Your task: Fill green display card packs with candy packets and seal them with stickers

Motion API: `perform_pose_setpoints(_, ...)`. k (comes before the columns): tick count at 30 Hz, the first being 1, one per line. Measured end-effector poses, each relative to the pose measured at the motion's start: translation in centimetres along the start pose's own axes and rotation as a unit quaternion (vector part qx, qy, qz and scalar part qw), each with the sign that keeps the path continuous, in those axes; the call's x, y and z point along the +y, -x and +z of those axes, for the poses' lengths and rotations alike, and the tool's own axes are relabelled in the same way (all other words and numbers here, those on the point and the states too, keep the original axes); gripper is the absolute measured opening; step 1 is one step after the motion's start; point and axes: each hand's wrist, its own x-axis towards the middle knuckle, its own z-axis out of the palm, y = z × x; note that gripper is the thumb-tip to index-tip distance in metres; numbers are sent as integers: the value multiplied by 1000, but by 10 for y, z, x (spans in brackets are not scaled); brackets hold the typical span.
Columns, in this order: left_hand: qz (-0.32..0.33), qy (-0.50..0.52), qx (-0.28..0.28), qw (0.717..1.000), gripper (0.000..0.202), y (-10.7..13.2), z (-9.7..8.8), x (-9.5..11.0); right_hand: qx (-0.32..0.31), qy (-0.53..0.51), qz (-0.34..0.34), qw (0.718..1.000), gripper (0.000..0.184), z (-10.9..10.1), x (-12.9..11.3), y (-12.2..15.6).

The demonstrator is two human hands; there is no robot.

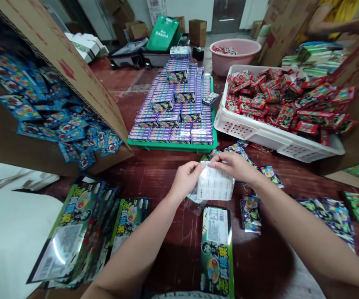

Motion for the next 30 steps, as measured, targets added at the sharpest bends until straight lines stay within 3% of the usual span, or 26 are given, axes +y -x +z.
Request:
perform_pose_setpoints(10, -30, 21, 55, 998, 34, -8, -4, 9, 152, -60, -43, 986, 16, 3, -10, 6)
perform_pose_setpoints(15, -20, 2, 17, 1000, 38, -6, -1, 14, 121, -64, -20, 990, 48, 11, -15, -5)
perform_pose_setpoints(17, -25, -12, 21, 999, 39, -8, -2, 14, 122, -79, -22, 989, 49, 13, -21, -1)
perform_pose_setpoints(21, -35, -57, 83, 994, 31, 1, -9, 16, 164, -115, -35, 979, 49, 6, -38, 30)
perform_pose_setpoints(24, 59, -208, 131, 968, 31, 34, -9, 18, 175, -163, -7, 971, 49, -2, -50, 69)
perform_pose_setpoints(25, 103, -280, 105, 949, 31, 49, -6, 17, 163, -184, 4, 969, 49, -3, -53, 82)
perform_pose_setpoints(27, 155, -387, -13, 909, 26, 79, 2, 13, 126, -222, 28, 966, 47, -1, -60, 108)
perform_pose_setpoints(29, 145, -426, -105, 887, 24, 101, 11, 7, 96, -244, 51, 964, 46, 5, -67, 129)
perform_pose_setpoints(30, 131, -431, -120, 885, 22, 107, 15, 5, 85, -250, 61, 962, 47, 8, -70, 138)
